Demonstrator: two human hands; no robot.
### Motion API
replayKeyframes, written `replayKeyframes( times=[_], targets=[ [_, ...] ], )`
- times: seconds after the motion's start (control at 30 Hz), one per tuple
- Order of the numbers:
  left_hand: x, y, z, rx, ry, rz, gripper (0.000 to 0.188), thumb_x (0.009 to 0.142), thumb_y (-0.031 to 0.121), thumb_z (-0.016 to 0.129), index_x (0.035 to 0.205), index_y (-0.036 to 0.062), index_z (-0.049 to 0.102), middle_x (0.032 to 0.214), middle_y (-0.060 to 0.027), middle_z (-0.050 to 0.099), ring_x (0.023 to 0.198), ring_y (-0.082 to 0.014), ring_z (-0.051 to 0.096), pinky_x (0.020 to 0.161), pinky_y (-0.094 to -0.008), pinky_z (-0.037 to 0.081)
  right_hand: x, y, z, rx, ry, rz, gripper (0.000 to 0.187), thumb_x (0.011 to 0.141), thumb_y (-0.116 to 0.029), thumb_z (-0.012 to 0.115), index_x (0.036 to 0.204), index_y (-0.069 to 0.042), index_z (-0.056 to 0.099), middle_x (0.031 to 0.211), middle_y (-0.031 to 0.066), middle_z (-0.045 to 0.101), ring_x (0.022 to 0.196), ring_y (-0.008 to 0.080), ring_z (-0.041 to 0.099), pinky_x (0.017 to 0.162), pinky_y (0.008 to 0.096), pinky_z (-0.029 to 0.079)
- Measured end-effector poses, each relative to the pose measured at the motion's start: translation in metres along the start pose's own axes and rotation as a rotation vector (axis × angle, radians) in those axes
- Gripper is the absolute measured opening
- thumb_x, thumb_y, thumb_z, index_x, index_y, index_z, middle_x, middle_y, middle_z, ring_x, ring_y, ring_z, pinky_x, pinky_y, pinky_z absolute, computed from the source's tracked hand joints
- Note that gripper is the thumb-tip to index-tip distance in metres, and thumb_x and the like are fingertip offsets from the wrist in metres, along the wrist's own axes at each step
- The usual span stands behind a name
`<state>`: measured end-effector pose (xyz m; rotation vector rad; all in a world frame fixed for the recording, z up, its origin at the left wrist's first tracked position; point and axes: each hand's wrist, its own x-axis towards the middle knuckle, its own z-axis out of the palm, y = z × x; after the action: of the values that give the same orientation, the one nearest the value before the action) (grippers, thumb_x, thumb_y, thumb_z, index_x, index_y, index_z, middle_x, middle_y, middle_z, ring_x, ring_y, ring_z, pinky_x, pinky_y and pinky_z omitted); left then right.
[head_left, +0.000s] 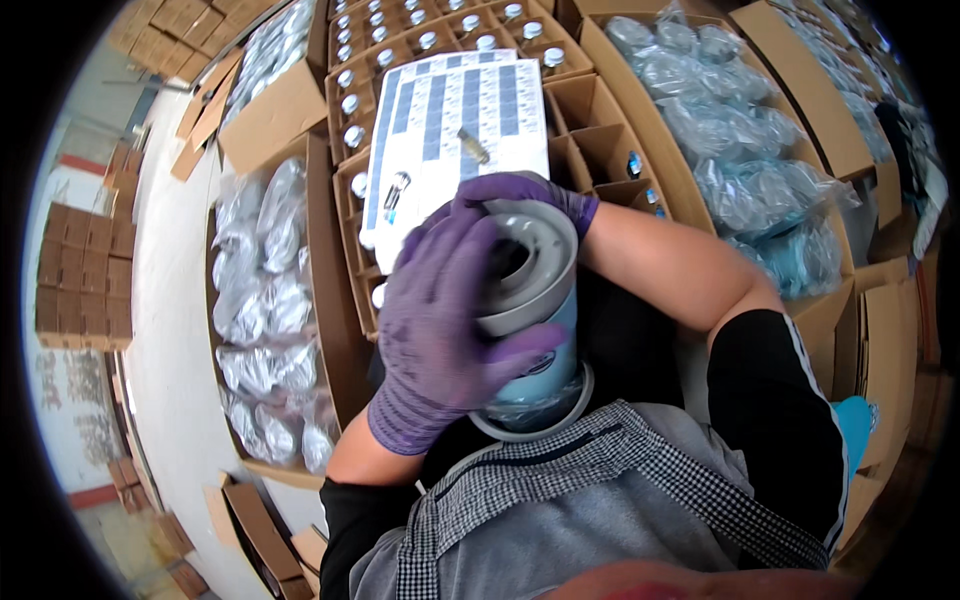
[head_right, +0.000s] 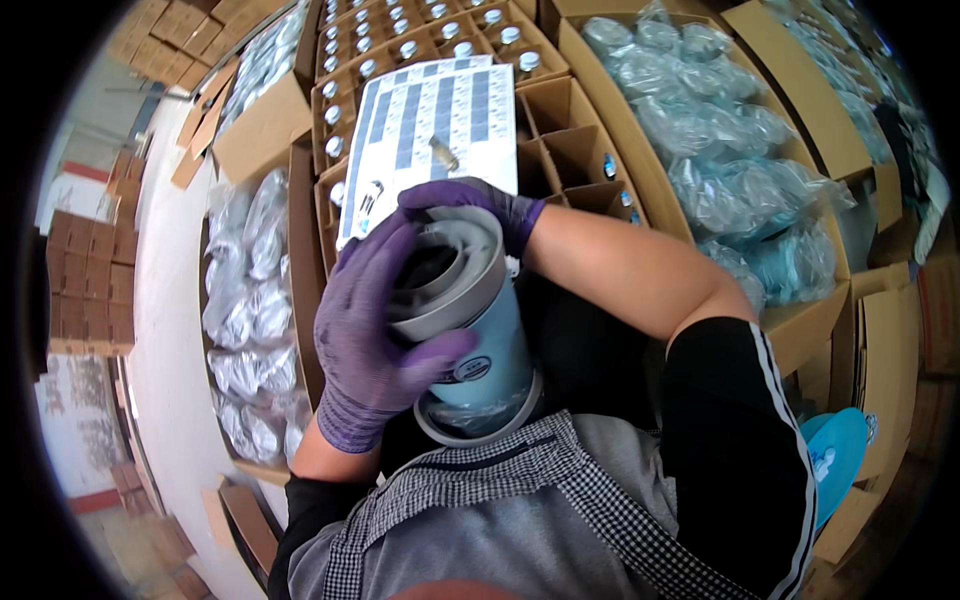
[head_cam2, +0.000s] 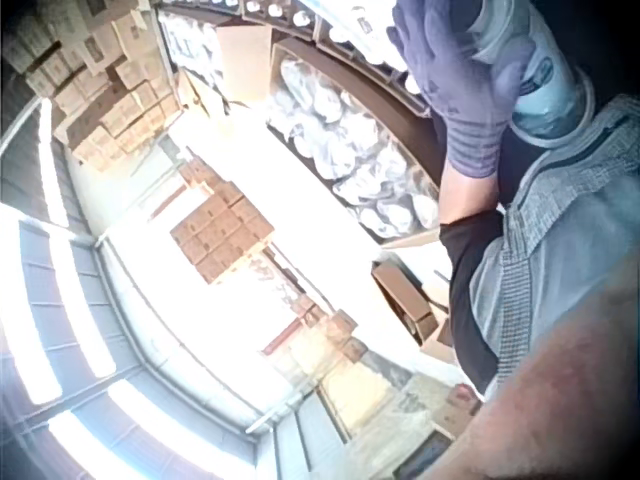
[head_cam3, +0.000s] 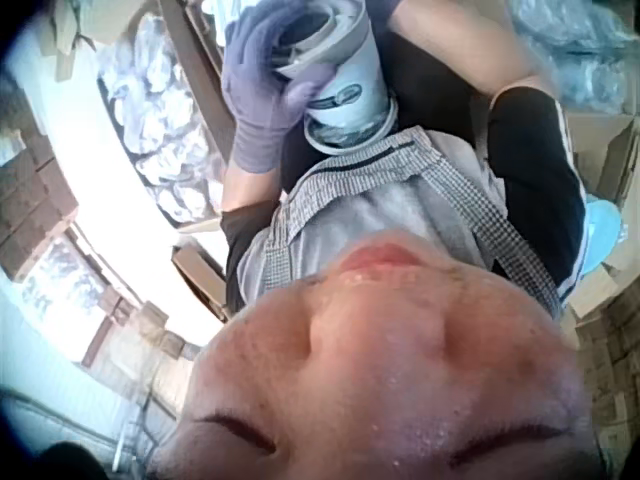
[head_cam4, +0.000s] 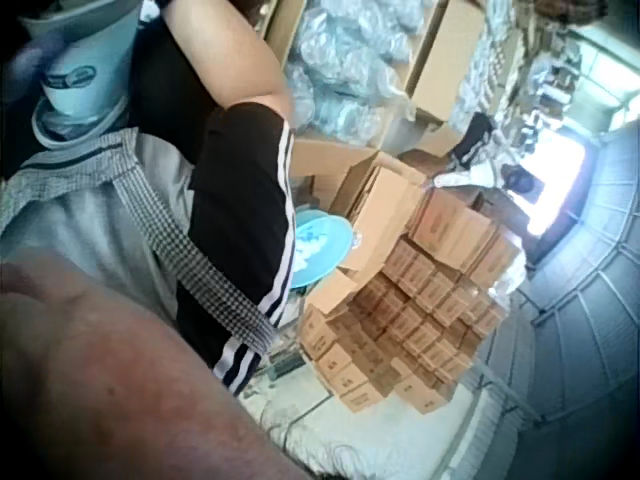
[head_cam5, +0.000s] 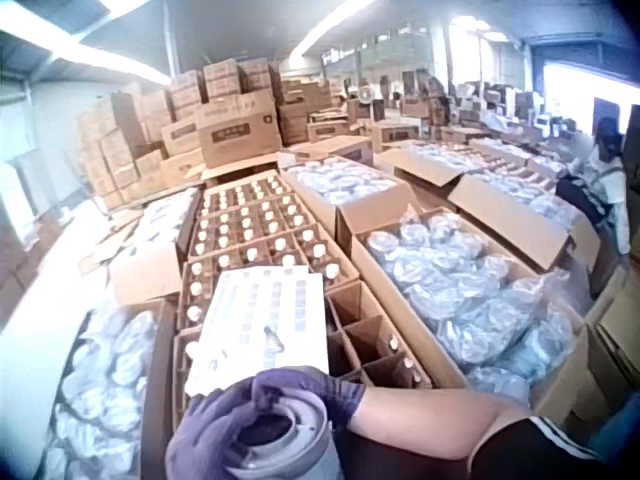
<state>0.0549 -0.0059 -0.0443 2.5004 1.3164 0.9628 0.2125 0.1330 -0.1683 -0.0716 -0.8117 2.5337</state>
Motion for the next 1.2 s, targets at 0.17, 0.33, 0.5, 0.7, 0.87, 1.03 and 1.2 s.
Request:
replayKeyframes(
  times=[0.17,0.33,0.5,0.7,0.87,1.03,1.2],
  targets=[
    [0.055,0.002,-0.025,-0.001,-0.021,-0.138,0.07,0.077,0.032,0.086,0.134,0.0022,0.06,0.112,-0.0185,0.072,0.098,-0.0274,0.073,0.089,-0.0369,0.059,0.039,-0.012,-0.021,-0.235,0.058,-0.076,0.046,0.103,-0.027,0.057,0.142,-0.005,0.048,0.14,0.014,0.056,0.128,0.0249,0.056,0.111,0.0392,0.046],
    [0.082,-0.131,-0.025,-0.961,0.106,-0.68,0.052,0.087,0.024,0.078,0.127,-0.0048,0.062,0.109,-0.0163,0.072,0.099,-0.0236,0.071,0.09,-0.0336,0.058,0.03,-0.044,-0.013,-0.314,0.698,-0.326,0.047,0.102,-0.039,0.058,0.138,-0.009,0.052,0.138,0.0145,0.054,0.124,0.0244,0.057,0.102,0.04,0.054],
    [0.053,-0.165,0.051,-1.318,0.265,-0.852,0.036,0.091,0.018,0.074,0.117,-0.0042,0.064,0.109,-0.0135,0.071,0.099,-0.0207,0.069,0.088,-0.0307,0.057,0.011,-0.039,0.005,-2.251,0.164,-0.677,0.071,0.085,-0.017,0.073,0.149,-0.007,0.045,0.148,0.0195,0.046,0.137,0.0381,0.047,0.116,0.0472,0.039],
    [0.052,-0.122,0.071,-0.908,0.458,-0.708,0.045,0.083,0.018,0.079,0.117,-0.0072,0.064,0.102,-0.0141,0.072,0.088,-0.0203,0.07,0.081,-0.0312,0.057,0.027,-0.016,-0.004,-2.019,0.751,-0.427,0.051,0.096,-0.023,0.063,0.139,0.0,0.049,0.115,0.021,0.066,0.106,0.0329,0.068,0.091,0.0438,0.058],
    [0.057,-0.114,0.069,-0.799,0.525,-0.516,0.042,0.084,0.02,0.078,0.114,-0.0058,0.063,0.097,-0.0148,0.072,0.081,-0.0199,0.071,0.075,-0.0313,0.058,0.028,-0.022,-0.001,-1.281,0.603,-0.149,0.048,0.099,-0.04,0.057,0.124,0.001,0.055,0.085,0.0137,0.067,0.07,0.0221,0.068,0.058,0.031,0.057],
    [0.05,-0.114,0.066,-0.952,0.471,-0.657,0.045,0.087,0.019,0.077,0.119,-0.0083,0.061,0.101,-0.0152,0.071,0.087,-0.0192,0.071,0.079,-0.0305,0.058,0.013,-0.033,0.006,-2.241,0.351,-0.803,0.082,0.072,-0.017,0.084,0.143,-0.002,0.045,0.139,0.0223,0.05,0.129,0.0382,0.052,0.111,0.0469,0.045],
    [0.057,-0.091,0.067,-0.331,0.343,-0.26,0.048,0.087,0.018,0.077,0.123,-0.0069,0.059,0.101,-0.0143,0.071,0.087,-0.0184,0.07,0.077,-0.031,0.059,0.023,-0.029,-0.057,-1.583,0.479,-0.465,0.07,0.088,-0.028,0.074,0.146,-0.004,0.042,0.139,0.0177,0.053,0.124,0.0303,0.058,0.101,0.0413,0.053]
  ],
)
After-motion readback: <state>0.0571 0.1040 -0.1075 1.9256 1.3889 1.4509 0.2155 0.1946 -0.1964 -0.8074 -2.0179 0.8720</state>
